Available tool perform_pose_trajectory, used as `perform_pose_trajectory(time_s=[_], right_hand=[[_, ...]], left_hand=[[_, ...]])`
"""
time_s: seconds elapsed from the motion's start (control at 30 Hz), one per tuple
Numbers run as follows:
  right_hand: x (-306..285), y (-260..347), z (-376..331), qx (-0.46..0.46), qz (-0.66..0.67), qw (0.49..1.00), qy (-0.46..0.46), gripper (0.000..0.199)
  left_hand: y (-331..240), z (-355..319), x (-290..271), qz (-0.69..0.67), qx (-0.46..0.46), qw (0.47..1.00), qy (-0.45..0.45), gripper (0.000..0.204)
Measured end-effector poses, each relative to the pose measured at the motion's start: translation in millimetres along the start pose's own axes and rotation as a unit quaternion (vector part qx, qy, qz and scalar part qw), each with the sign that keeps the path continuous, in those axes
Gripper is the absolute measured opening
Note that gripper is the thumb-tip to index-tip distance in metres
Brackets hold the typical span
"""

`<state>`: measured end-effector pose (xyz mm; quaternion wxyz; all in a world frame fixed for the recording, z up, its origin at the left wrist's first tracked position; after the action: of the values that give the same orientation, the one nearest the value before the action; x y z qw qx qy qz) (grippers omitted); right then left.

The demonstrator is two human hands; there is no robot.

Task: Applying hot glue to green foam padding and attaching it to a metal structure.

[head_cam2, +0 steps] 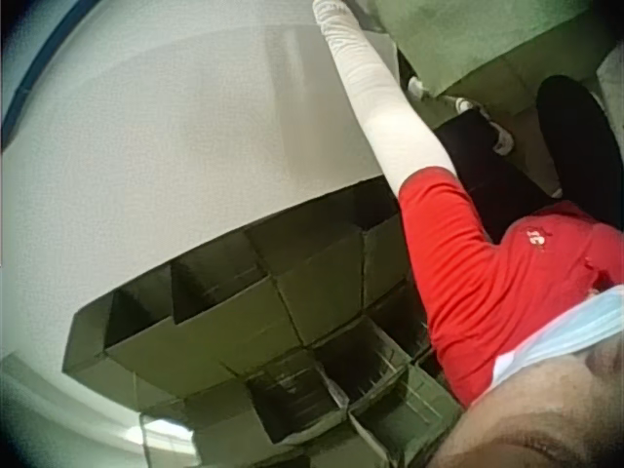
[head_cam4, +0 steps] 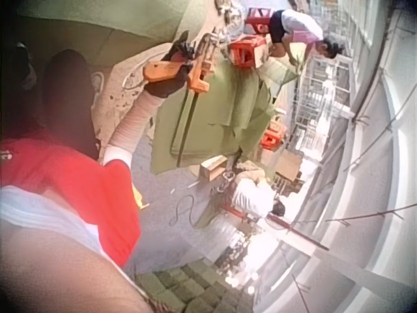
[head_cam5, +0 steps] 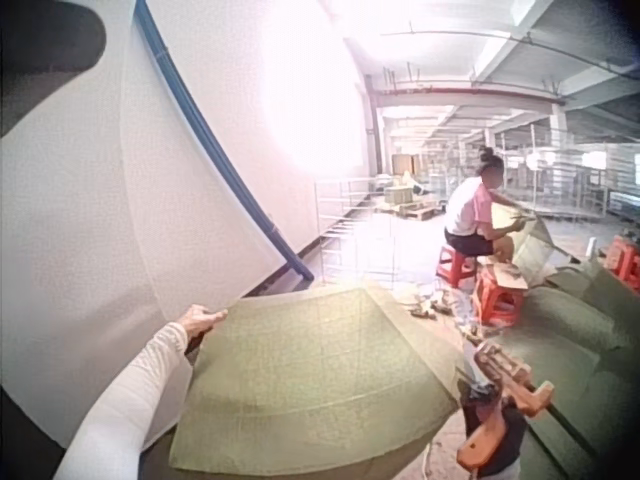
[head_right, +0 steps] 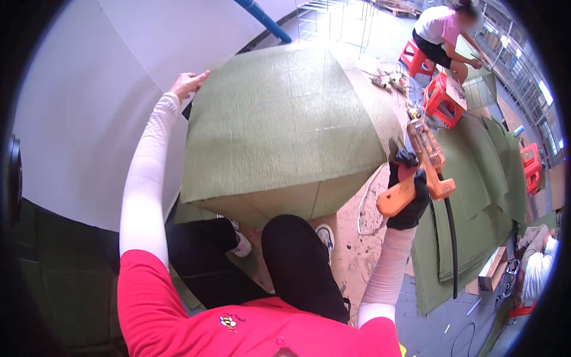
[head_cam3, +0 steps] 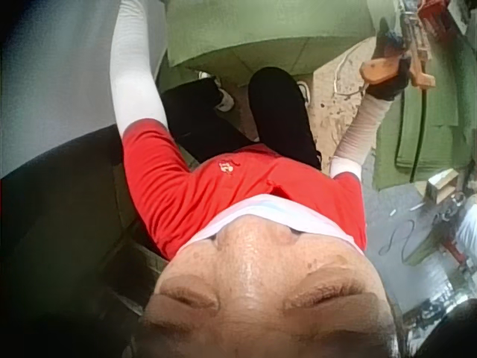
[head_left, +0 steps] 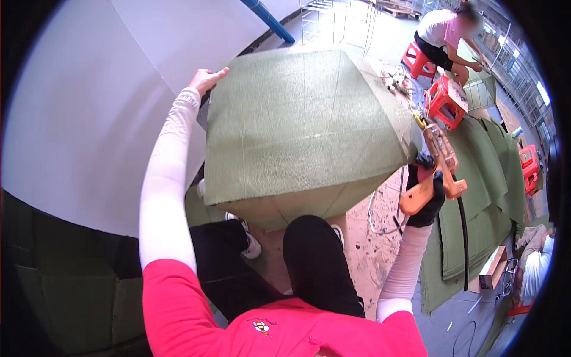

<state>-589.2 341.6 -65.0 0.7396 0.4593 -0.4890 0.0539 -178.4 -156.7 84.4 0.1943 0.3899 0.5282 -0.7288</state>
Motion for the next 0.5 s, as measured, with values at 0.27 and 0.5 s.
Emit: perform_pose_trajectory(time_s=[0.27, 0.5], right_hand=[[28, 6, -8, -0.025, 0.005, 1.000, 0.010, 0.050], [41, 7, -7, -0.034, 0.010, 0.999, -0.008, 0.051]], left_hand=[[40, 84, 14, -0.025, -0.114, 0.993, 0.017, 0.105], [41, 98, 24, -0.243, -0.039, 0.969, -0.029, 0.051]])
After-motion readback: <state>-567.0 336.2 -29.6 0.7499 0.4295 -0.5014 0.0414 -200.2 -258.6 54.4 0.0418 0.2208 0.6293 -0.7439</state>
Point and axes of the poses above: each hand's wrist, its own z-axis towards the middle knuckle, its own x-axis out of the palm, y = z × x, the point moved 4 cm from there along z, towards the middle knuckle, and after that the axes turned 11 degrees about x, right-handed, at the moved point
